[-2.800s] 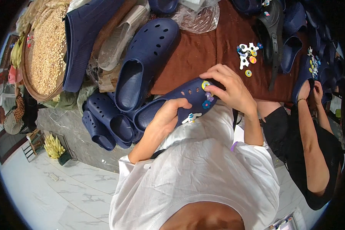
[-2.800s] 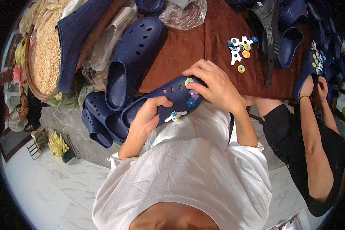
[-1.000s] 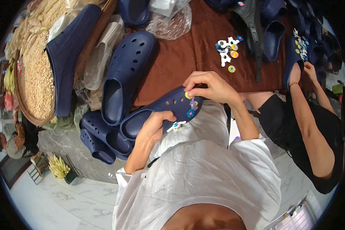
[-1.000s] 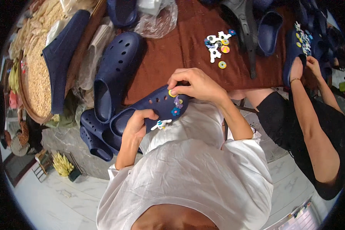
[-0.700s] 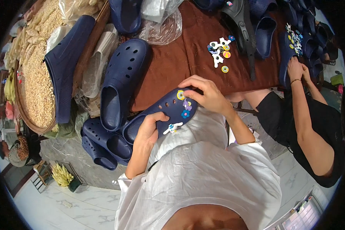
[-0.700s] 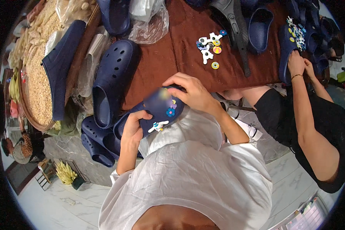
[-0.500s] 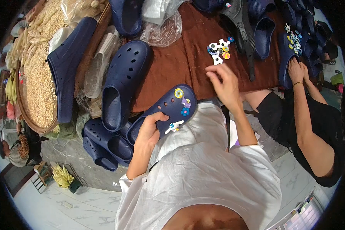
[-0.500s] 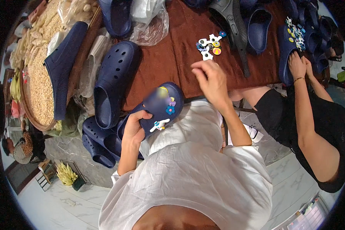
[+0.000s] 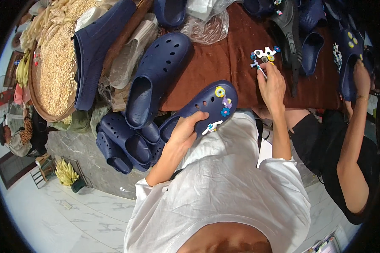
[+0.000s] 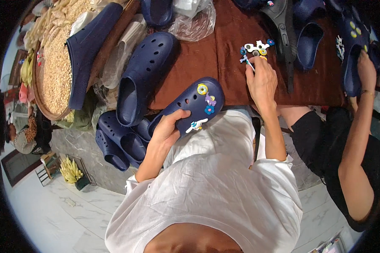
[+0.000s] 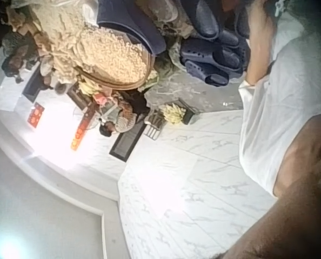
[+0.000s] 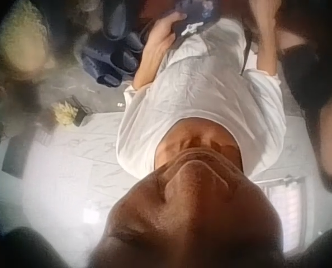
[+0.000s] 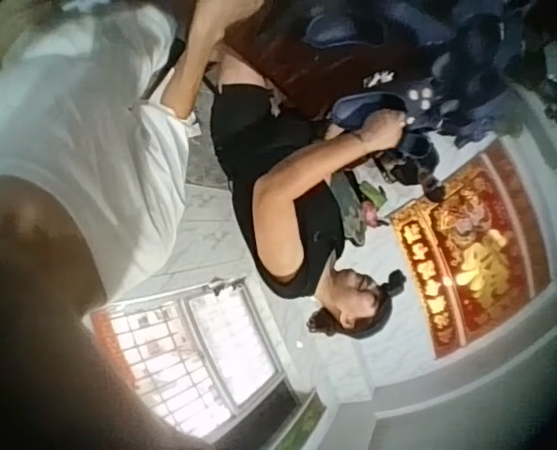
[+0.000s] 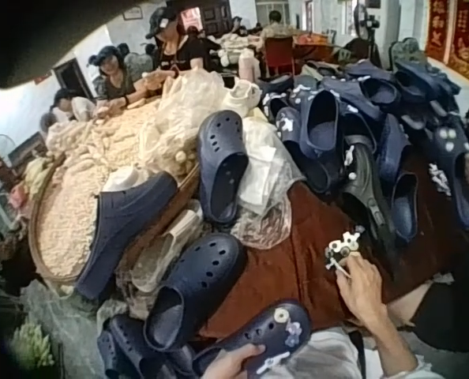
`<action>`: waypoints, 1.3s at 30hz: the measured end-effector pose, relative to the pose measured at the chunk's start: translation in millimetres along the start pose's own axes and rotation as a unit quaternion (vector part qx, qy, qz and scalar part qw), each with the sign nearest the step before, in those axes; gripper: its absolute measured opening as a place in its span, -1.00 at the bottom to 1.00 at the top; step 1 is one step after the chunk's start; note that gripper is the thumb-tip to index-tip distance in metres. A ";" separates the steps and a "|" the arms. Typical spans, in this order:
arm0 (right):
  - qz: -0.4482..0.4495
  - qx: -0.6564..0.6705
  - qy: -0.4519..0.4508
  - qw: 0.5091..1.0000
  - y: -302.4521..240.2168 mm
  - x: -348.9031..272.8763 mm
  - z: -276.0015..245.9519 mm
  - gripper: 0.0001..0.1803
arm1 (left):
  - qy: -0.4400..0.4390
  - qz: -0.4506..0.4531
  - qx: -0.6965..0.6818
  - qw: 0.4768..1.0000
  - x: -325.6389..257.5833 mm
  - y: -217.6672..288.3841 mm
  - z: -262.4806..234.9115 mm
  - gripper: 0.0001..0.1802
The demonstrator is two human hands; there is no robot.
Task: Manually attaching decorative charms to the holes of clogs.
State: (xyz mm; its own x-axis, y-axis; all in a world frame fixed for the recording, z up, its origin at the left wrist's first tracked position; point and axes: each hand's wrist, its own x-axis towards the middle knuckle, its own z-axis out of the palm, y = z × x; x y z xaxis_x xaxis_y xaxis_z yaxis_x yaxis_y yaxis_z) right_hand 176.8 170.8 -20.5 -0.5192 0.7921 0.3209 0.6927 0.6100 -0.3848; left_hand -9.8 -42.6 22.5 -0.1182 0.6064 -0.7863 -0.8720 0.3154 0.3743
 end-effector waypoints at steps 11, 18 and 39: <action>-0.132 0.289 -0.196 0.928 -100.1 -8.3 -34.9 -0.84 | -0.065 0.016 -0.007 0.998 10.0 -4.9 -1.7 -0.53; -0.128 0.253 -0.199 0.938 -106.8 -10.0 -17.9 -0.85 | -0.084 0.006 -0.105 0.991 5.6 -1.8 -0.4 -0.52; -0.123 0.252 -0.052 0.958 -97.1 -42.9 -15.9 -0.62 | -0.028 0.176 0.001 0.984 12.4 -24.4 12.8 -0.72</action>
State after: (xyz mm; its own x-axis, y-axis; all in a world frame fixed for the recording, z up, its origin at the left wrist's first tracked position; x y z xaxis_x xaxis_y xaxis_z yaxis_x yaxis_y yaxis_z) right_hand 139.7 77.2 16.8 -0.7007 0.6052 0.3777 0.2269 0.6910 -0.6863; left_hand 16.1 -33.4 9.9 -0.3865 0.7180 -0.5788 -0.7810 0.0790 0.6195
